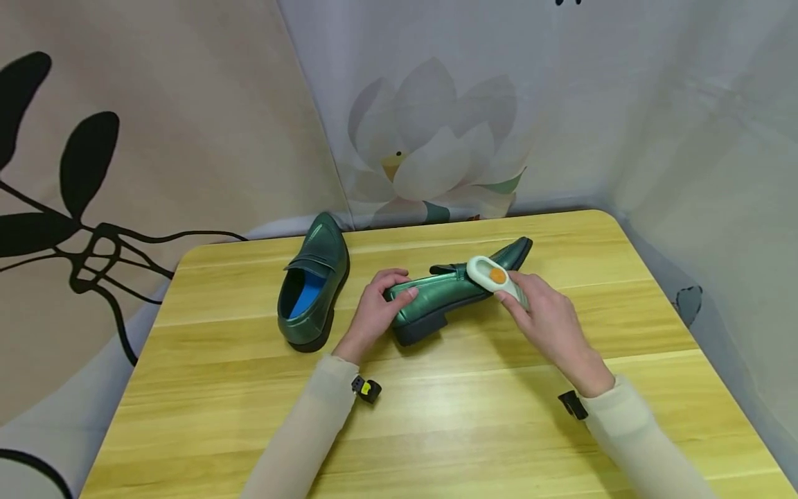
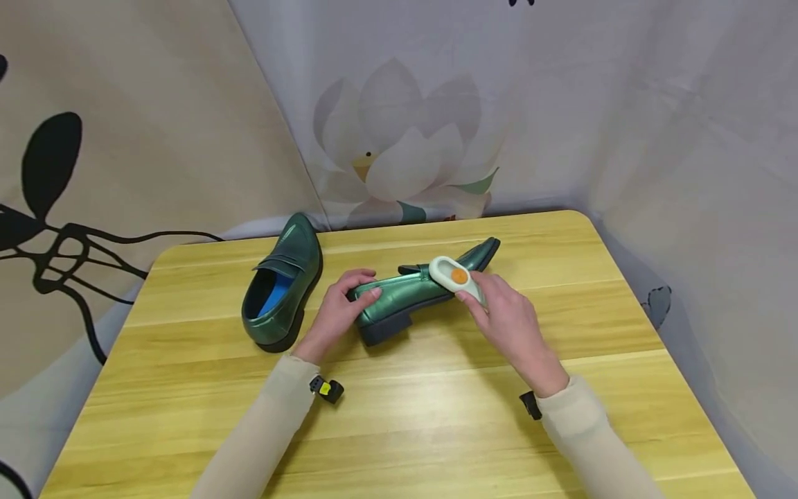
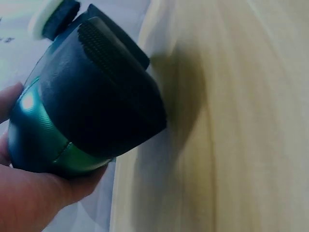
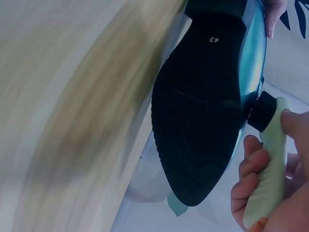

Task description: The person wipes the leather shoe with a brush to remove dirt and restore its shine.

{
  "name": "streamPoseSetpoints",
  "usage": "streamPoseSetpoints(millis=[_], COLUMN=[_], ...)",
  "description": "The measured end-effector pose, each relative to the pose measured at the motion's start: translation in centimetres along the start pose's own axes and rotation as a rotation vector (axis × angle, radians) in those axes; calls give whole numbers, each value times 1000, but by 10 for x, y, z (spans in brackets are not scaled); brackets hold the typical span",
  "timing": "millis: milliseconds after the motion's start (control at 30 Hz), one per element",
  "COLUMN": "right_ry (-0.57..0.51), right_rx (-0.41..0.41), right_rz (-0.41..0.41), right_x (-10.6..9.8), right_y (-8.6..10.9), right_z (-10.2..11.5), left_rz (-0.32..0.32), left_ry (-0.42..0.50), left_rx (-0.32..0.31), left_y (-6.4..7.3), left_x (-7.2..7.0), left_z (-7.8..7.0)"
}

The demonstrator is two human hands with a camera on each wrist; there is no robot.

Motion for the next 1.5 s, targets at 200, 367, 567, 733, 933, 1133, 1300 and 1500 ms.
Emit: streamPoseSetpoints(millis=[200,367,567,733,933,1133,1300,1500], right_ry=[29,31,34,25,-2,15,43,60], right_rx=[52,120,206,248,269,244,202,209], right_rz=[-20,-6,32,83,136,167,161,193], right_x=[-8,-13,-14,-7,1,1,-1,6], right_y=[-3,-8,-15,-17,-13,-2,9,11], right_z=[-14,-40,-72,-90,-96,-88,-81,-87], left_rz=[12,26,58,70,96,169,175,214], left_ry=[10,19,-23,-79,-167,-231,-255,-305], left_rx=[46,75,126,195,281,294,244,229], left_y=[4,5,4,2,2,8,13,19], left_x=[4,5,5,5,6,7,1,2], left_z=[-3,-6,-14,-27,-36,-33,-24,-18])
Point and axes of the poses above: each hand's wrist, its own y-axis away from the middle knuckle, its own x-axis out of the palm, z = x × y, the point moved 9 cm from there along -y, towards the middle knuckle, and after that the axes turned 14 degrees about y, right-handed, at the moved point
